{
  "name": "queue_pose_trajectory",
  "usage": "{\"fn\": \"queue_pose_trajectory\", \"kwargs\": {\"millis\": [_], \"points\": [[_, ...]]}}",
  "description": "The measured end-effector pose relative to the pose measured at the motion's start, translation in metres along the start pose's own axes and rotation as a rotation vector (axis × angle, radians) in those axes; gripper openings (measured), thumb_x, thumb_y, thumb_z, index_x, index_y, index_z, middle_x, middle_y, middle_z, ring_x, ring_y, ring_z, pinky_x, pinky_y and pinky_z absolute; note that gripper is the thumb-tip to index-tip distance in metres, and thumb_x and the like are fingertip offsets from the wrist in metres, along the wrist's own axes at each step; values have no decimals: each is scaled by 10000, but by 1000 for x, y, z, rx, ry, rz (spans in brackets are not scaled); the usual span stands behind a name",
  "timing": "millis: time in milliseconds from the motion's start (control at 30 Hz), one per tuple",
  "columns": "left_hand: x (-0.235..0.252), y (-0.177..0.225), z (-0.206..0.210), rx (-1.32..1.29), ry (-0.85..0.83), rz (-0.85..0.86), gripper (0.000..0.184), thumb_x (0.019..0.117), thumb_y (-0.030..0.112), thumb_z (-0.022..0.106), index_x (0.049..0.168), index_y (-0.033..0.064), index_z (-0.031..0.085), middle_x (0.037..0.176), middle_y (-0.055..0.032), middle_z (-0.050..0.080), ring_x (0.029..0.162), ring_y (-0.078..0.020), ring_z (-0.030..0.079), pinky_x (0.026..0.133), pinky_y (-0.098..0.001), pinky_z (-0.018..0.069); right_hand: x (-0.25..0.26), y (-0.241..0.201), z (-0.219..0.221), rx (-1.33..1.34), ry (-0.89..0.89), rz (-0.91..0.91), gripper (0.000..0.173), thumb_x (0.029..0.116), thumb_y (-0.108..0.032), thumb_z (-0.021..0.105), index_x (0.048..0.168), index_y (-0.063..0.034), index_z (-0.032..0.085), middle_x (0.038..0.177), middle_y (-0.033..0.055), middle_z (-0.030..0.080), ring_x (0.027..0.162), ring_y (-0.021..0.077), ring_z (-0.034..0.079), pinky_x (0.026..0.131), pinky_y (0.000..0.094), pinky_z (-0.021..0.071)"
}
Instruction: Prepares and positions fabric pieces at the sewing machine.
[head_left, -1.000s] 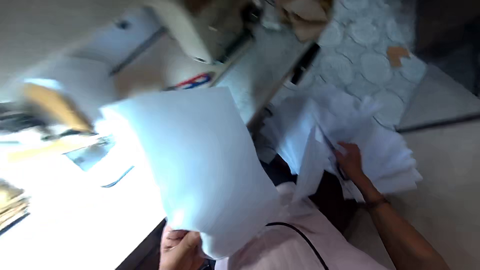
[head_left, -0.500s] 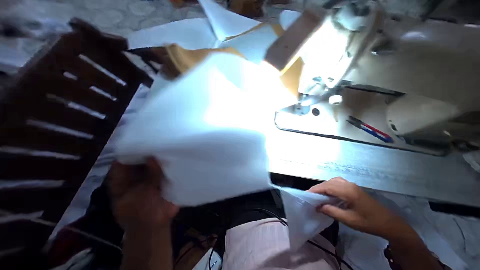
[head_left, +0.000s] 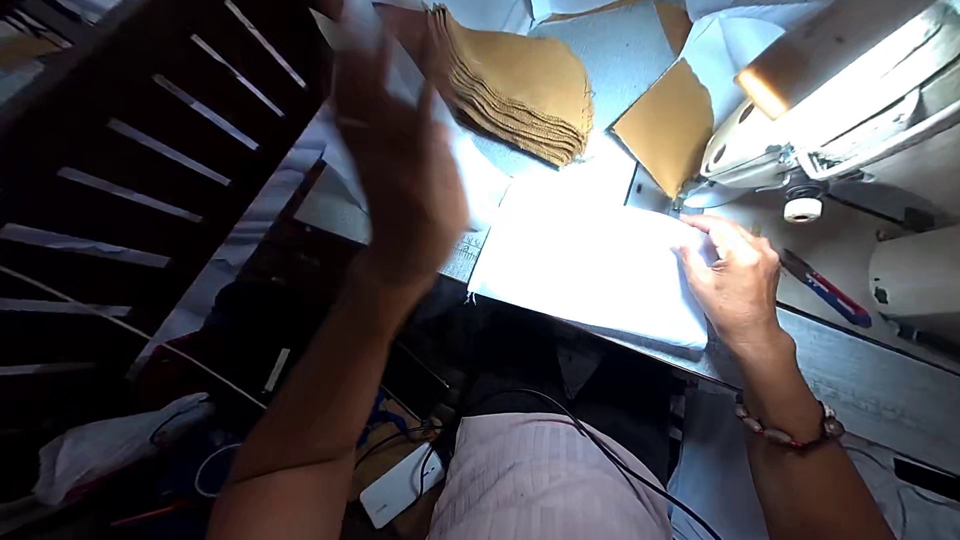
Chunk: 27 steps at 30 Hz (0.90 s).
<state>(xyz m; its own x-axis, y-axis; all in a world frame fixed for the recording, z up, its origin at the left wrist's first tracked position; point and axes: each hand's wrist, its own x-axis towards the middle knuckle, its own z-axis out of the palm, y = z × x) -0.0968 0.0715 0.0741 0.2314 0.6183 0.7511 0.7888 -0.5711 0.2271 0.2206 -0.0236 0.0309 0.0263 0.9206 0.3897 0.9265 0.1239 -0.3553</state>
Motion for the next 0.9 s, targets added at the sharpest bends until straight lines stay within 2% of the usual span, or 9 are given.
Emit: {"fn": "queue_pose_trajectory", "kwargs": {"millis": [100,167,233,400,533,633,700,833,900], "points": [[-27,59,35,-212,-316,201,281,993,49,509,1142,19,745,1251,-161,716,1289,-372,608,1139,-565,395,-6,4,0,-79,19,37,396,982,-158,629,1353,-18,632,1219,276,647,1095,468,631,890,625,470],[-44,75,54,-243,-573,172,381,1057,272,467,1280,67,699,1395,-159,636,1383,-407,516,1153,-652,321,-17,2,-12,-86,-12,151,520,989,-225,620,1462,-29,530,1284,293,589,1137,486,590,911,656,453],[-56,80,62,-216,-751,94,576,1069,480,376,1477,113,551,1574,-194,449,1498,-468,318,1170,-737,161,-36,0,-27,-39,-40,315,568,1010,-290,620,1489,-17,483,1069,243,667,921,412,646,798,612,500],[-66,76,75,-140,-825,102,692,1044,606,287,1550,170,467,1638,-207,339,1526,-500,218,1171,-755,87,-63,-1,-28,391,-123,514,594,961,-254,683,1468,-34,466,734,-5,584,569,31,484,546,211,432],[-61,74,77,-158,-862,149,710,1037,631,274,1561,187,453,1651,-184,325,1535,-475,218,1182,-740,78,-42,-3,-13,553,-1,489,743,911,-20,718,1549,-100,347,780,69,550,535,91,443,458,207,356],[-62,72,75,-208,-760,113,838,1006,660,376,1609,81,318,1683,-188,239,1561,-449,143,1212,-694,54,-34,-4,-12,530,17,206,669,847,55,667,1466,21,416,886,70,649,700,101,592,598,219,493],[-63,70,73,-277,-644,92,881,969,621,512,1611,60,290,1698,-218,147,1569,-455,61,1222,-680,31,-38,-5,-10,475,-44,-85,410,770,-2,631,1176,49,654,905,107,709,869,227,650,810,414,493],[-66,66,72,-362,-530,153,353,889,336,667,1180,157,757,1611,-271,341,1512,-586,107,1147,-787,-18,-46,-6,-9,430,-234,-340,349,848,-137,580,1136,-69,765,801,18,703,783,166,624,822,406,450],[-66,65,74,-374,-540,198,248,877,333,664,1006,174,802,1575,-257,411,1498,-599,143,1108,-829,-34,-43,-10,-9,398,-257,-266,386,980,-329,556,1177,-59,751,754,5,685,706,134,608,803,397,467]]}}
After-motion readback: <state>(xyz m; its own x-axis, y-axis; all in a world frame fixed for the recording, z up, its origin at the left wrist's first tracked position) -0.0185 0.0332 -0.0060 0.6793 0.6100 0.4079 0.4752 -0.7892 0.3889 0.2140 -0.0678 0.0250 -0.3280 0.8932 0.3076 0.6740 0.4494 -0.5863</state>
